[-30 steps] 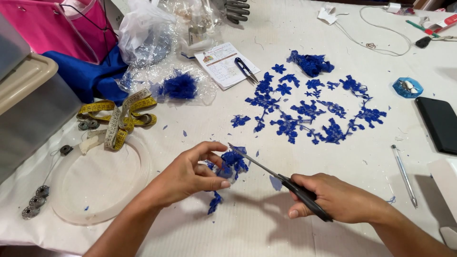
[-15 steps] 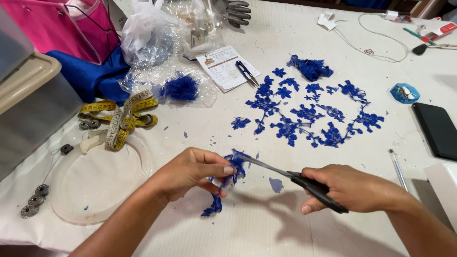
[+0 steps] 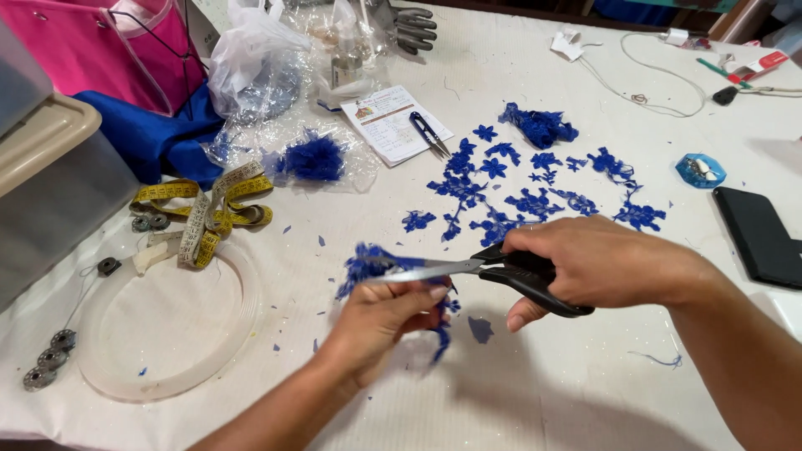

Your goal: The person uses scissors to cut blue floral fabric pieces on a white table. They hold the fabric with one hand and trim it with the other, producing small cut pieces that accumulate on the table.

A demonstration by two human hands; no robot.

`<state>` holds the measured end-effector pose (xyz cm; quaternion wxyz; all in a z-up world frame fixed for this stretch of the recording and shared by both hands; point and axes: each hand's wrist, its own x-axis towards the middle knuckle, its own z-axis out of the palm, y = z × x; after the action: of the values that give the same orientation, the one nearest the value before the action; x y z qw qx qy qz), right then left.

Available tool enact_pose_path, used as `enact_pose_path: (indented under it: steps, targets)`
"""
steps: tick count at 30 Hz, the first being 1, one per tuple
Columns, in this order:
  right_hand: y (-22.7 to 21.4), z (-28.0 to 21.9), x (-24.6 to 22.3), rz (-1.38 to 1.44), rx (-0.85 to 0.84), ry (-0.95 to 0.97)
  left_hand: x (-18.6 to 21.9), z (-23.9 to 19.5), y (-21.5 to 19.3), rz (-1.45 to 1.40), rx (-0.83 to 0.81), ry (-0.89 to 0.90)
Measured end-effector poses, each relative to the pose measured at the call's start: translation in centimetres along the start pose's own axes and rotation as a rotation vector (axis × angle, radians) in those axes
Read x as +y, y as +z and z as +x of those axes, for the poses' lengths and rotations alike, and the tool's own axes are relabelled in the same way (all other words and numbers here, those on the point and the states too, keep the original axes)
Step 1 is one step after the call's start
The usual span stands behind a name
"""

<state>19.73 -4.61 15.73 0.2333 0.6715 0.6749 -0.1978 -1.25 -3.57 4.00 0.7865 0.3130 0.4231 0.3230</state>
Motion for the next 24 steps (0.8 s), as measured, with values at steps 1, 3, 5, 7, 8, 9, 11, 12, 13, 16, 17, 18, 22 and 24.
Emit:
enact_pose_path:
  steps: [1, 3, 5, 7, 8, 9, 11, 12, 13, 16, 17, 18, 22, 24]
  targets:
    - [-0.4, 0.0, 0.1, -0.002, 0.002, 0.003, -0.9, 0.8, 0.2, -0.001, -0.004, 0.002]
    - [-1.1, 0.2, 0.1, -0.139, -0.043, 0.079, -3.0, 2.3, 0.5, -0.193, 0.025, -0.001]
    - [-1.7, -0.1, 0.5, -0.173, -0.052, 0.13, -3.5, 3.0, 0.8, -0.174, 0.007, -0.011]
    - [-2.1, -0.6, 1.0, -0.203, -0.062, 0.183, -3.8, 3.5, 1.1, -0.152, -0.011, -0.024]
    - [-2.3, -1.0, 1.3, -0.228, -0.044, 0.236, -3.8, 3.7, 1.2, -0.168, -0.008, -0.04]
    - [-2.6, -1.3, 1.6, -0.253, -0.025, 0.288, -3.7, 3.8, 1.3, -0.183, -0.004, -0.056]
    - [-2.6, -1.8, 2.7, -0.264, -0.004, 0.348, -3.4, 3.9, 1.4, -0.207, -0.005, -0.059]
    - [-2.6, -2.1, 3.3, -0.275, 0.018, 0.404, -3.3, 3.9, 1.4, -0.232, -0.003, -0.061]
    - [-2.4, -2.1, 4.2, -0.275, 0.017, 0.406, -3.4, 4.1, 1.4, -0.233, -0.005, -0.063]
    - [-1.9, -2.2, 5.9, -0.271, 0.12, 0.448, -3.4, 4.1, 1.3, -0.24, -0.014, -0.052]
    - [-1.9, -2.3, 5.9, -0.238, 0.148, 0.435, -3.3, 3.9, 1.4, -0.271, -0.002, -0.064]
    - [-2.0, -2.4, 5.9, -0.206, 0.178, 0.422, -3.1, 3.8, 1.6, -0.302, 0.01, -0.074]
    - [-1.1, -3.0, 3.7, 0.092, 0.205, 0.433, -1.0, 3.0, 1.3, -0.37, 0.008, 0.07]
    - [1.0, -2.1, 3.7, 0.404, 0.133, 0.242, 0.0, 2.6, 1.0, -0.279, 0.08, 0.286]
